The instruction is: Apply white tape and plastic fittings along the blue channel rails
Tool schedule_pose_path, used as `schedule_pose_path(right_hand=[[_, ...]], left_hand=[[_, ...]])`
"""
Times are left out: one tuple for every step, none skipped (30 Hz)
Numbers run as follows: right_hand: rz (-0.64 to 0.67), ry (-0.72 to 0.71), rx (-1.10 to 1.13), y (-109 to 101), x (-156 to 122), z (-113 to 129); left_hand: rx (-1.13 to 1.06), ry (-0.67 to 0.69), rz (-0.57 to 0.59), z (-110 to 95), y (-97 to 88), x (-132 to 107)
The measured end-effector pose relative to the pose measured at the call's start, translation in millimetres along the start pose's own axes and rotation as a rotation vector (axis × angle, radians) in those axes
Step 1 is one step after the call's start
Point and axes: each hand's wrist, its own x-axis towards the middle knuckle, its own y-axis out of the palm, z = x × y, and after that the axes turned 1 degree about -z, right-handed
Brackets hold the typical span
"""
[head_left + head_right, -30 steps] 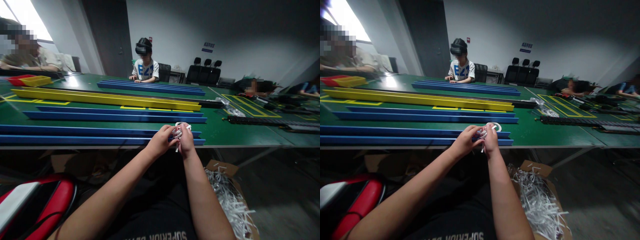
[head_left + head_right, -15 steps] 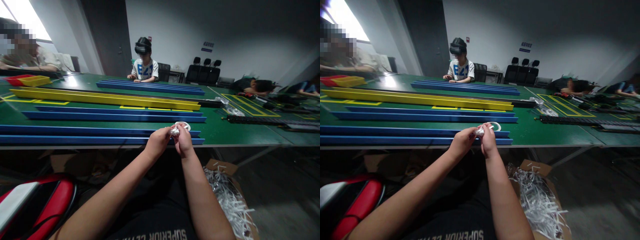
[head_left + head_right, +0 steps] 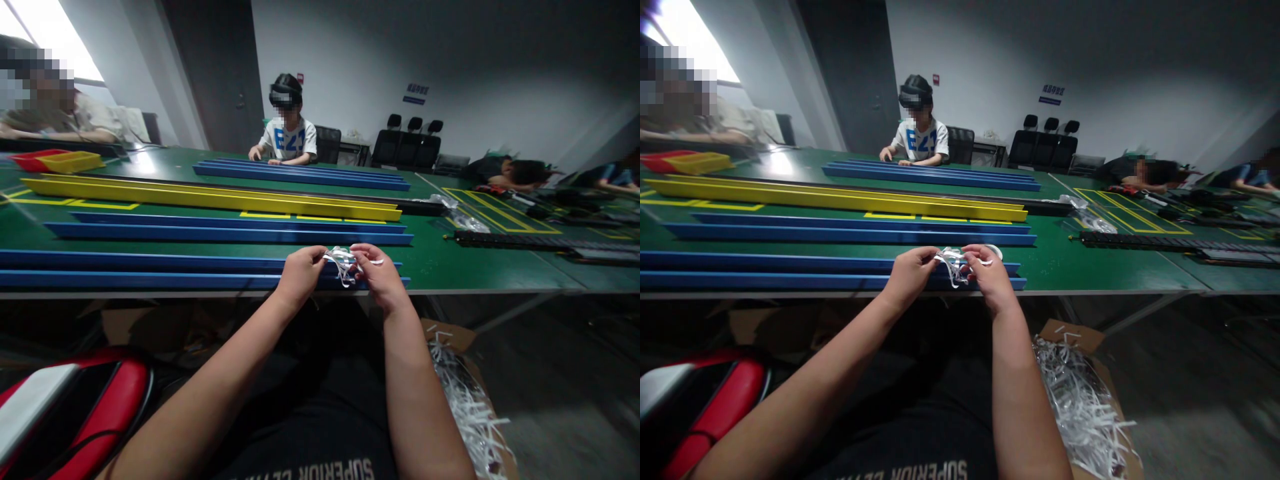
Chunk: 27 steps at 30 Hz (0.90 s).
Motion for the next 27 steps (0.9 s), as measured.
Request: schedule_pose_path(right_hand=[[0.011,-0.007,-0.007,-1,0,0],[0.012,-0.019,-0.004,-2,1,0],[0.008,-0.032,0.003,-2,1,0],[-0.002,-0.043,0.012,-3,2,0],[-0.019,-0.054,0.021,-3,2,0],[-0.039,-0.06,0.029,-3,3,0],[-0.068,-0.065,0.031,-4,3,1],[-0.102,-0.076,0.029,-4,3,2],[-0.137,-0.097,0.021,-3,2,3],[-0.166,-0.127,0.012,-2,2,4],[-0.182,-0.162,0.008,0,1,6],[-0.185,-0.197,0.018,2,0,7],[-0.175,-0.227,0.047,4,-1,8],[-0.152,-0.246,0.09,7,-2,9],[-0.125,-0.252,0.139,11,-2,9],[-0.099,-0.249,0.187,14,-3,8],[-0.075,-0.239,0.227,17,-3,7],[-0.051,-0.226,0.253,19,-4,6],[-0.028,-0.213,0.265,21,-4,5],[-0.007,-0.201,0.263,23,-5,3],[0.013,-0.194,0.25,25,-5,2],[0.034,-0.191,0.227,26,-5,2],[0.053,-0.195,0.2,27,-6,1],[0.07,-0.206,0.175,29,-6,1],[0.086,-0.222,0.158,30,-7,2],[0.101,-0.24,0.148,32,-8,2],[0.114,-0.254,0.143,33,-8,3]], left_hand=[[0.009,-0.002,-0.004,0,-1.3,1],[0.016,-0.002,-0.007,1,-2.5,1],[0.023,-0.003,-0.012,1,-3.6,2],[0.03,-0.003,-0.016,2,-4.6,3],[0.042,-0.004,-0.018,4,-5.5,3],[0.059,-0.005,-0.018,5,-6.4,4],[0.078,-0.005,-0.012,7,-7.2,5],[0.094,-0.003,0.004,9,-8.0,5],[0.1,0.0,0.028,10,-8.5,5],[0.089,0.003,0.06,11,-8.9,6],[0.058,0.008,0.102,12,-9.0,5],[0.013,0.014,0.151,12,-8.8,5],[-0.041,0.021,0.201,11,-8.3,4],[-0.097,0.03,0.251,10,-7.5,3],[-0.152,0.039,0.3,8,-6.4,2],[-0.204,0.047,0.345,6,-5.0,0],[-0.253,0.052,0.383,4,-3.5,-1],[-0.3,0.054,0.413,2,-1.8,-3],[-0.344,0.05,0.436,-1,-0.2,-4],[-0.382,0.042,0.451,-4,1.4,-5],[-0.409,0.03,0.46,-6,2.8,-6],[-0.424,0.019,0.468,-8,4.0,-7],[-0.428,0.01,0.476,-10,4.9,-8],[-0.42,0.003,0.482,-12,5.5,-9],[-0.404,-0.003,0.48,-13,5.8,-9],[-0.383,-0.011,0.463,-14,6.0,-10],[-0.363,-0.016,0.44,-14,6.0,-10]])
